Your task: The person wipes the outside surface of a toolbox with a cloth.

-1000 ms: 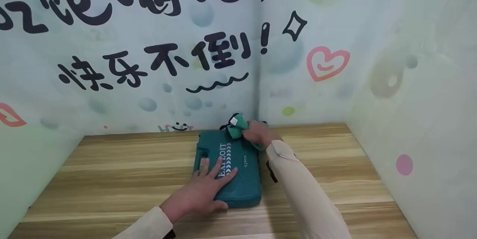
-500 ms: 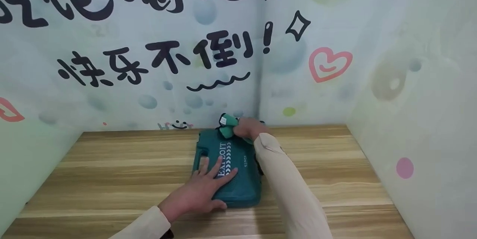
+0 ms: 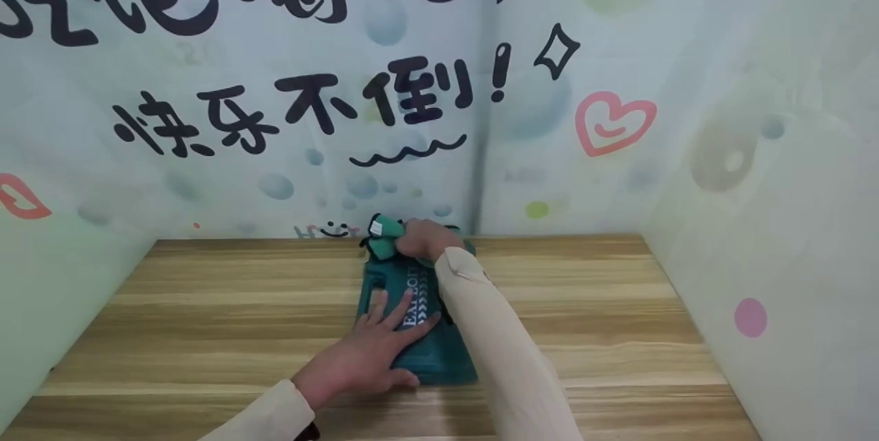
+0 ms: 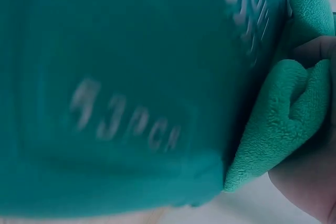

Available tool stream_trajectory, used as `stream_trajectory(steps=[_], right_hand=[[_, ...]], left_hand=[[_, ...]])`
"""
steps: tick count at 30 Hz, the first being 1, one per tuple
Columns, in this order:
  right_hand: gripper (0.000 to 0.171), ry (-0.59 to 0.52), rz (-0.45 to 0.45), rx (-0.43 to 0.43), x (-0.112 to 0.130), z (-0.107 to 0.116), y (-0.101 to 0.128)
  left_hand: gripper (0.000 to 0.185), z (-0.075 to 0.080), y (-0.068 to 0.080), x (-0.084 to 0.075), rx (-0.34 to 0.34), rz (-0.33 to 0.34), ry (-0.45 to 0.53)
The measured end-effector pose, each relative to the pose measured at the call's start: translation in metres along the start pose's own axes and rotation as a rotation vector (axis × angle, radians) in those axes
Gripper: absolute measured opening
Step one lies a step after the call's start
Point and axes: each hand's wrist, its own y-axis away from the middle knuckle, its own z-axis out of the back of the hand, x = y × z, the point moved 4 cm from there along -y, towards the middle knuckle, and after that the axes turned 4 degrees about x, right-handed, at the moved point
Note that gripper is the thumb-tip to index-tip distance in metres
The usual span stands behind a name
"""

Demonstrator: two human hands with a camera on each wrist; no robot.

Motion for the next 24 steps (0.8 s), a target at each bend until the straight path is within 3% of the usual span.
stream_trajectory(steps=[16,24], right_hand=[[0.044,0.048,0.103,0.052,0.029,-0.018,-0.008],[0.022,0.051,0.246,0.052,0.045,-0.029,-0.008]], left_hand=[[0.078,0.000,0.003,0.003,0.004,-0.024,0.005],[0.075,0.000,0.006,0.003,-0.014,-0.040,-0.024]])
